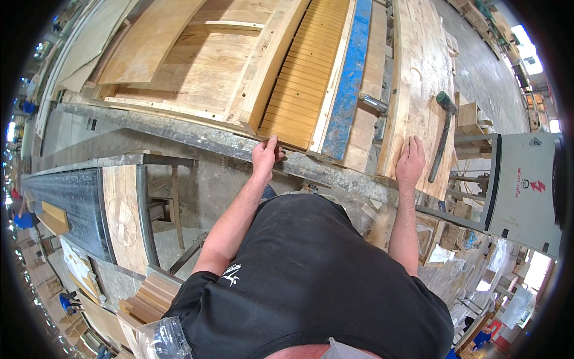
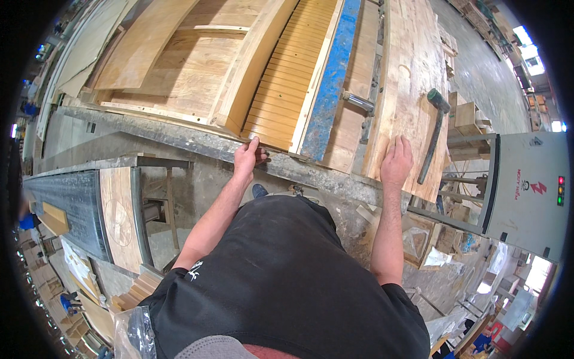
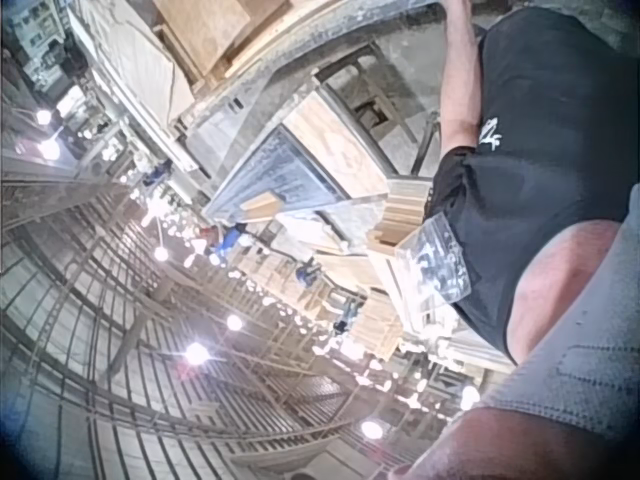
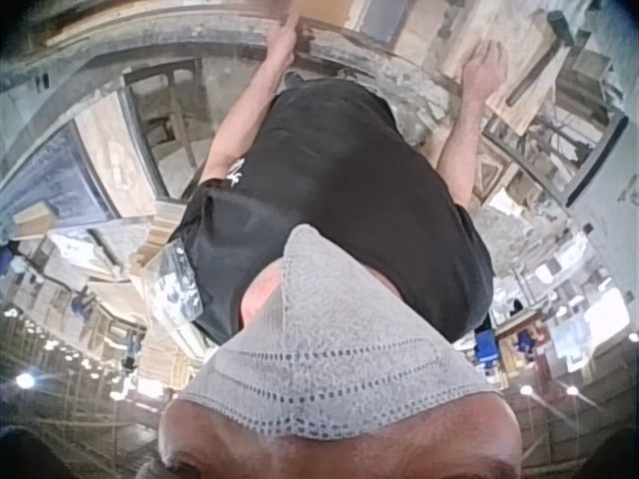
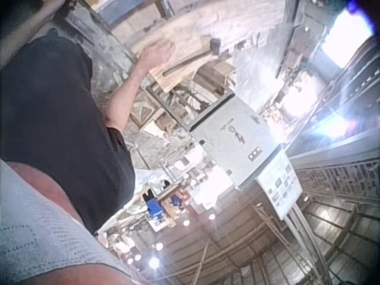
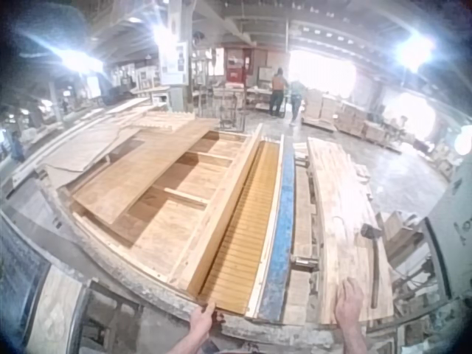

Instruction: The person repeatedly picks up wooden panels from a conveyor belt and places them into a wooden jig on a workbench. The person aligns each panel within the jig and then removes it to repeat the process with the next panel.

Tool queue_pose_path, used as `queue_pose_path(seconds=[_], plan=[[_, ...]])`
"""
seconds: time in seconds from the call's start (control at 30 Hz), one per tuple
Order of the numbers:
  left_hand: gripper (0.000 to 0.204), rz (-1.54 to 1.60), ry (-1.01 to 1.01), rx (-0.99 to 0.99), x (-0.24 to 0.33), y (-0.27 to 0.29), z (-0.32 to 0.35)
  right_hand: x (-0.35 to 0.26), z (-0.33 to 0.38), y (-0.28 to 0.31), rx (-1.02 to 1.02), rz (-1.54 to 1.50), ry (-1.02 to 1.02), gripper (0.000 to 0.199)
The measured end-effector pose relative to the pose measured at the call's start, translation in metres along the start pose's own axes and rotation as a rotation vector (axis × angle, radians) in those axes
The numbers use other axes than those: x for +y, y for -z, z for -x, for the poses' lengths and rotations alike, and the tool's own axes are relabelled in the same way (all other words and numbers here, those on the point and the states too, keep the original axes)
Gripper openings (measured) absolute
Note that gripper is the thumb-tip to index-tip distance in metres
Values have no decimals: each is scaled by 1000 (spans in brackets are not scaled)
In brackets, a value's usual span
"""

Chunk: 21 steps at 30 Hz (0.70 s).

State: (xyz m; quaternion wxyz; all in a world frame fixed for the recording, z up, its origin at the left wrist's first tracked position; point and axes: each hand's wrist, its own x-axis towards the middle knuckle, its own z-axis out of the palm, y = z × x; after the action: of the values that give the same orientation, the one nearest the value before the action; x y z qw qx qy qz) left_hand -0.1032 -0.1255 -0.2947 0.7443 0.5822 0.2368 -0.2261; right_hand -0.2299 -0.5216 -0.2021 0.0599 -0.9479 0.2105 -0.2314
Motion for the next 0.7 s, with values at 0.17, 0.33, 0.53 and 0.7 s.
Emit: queue_pose_path(seconds=[0.17,0.33,0.53,0.7], plan=[[30,-19,14,0,-2,4,-3,-1,-1,0,3,18,21,35],[27,-20,35,-29,3,5,0,-1,-1,-1,5,22,19,36],[20,17,59,-68,6,7,2,-2,0,0,5,32,21,36],[18,10,73,-70,10,3,5,-1,4,3,-5,38,21,36]])
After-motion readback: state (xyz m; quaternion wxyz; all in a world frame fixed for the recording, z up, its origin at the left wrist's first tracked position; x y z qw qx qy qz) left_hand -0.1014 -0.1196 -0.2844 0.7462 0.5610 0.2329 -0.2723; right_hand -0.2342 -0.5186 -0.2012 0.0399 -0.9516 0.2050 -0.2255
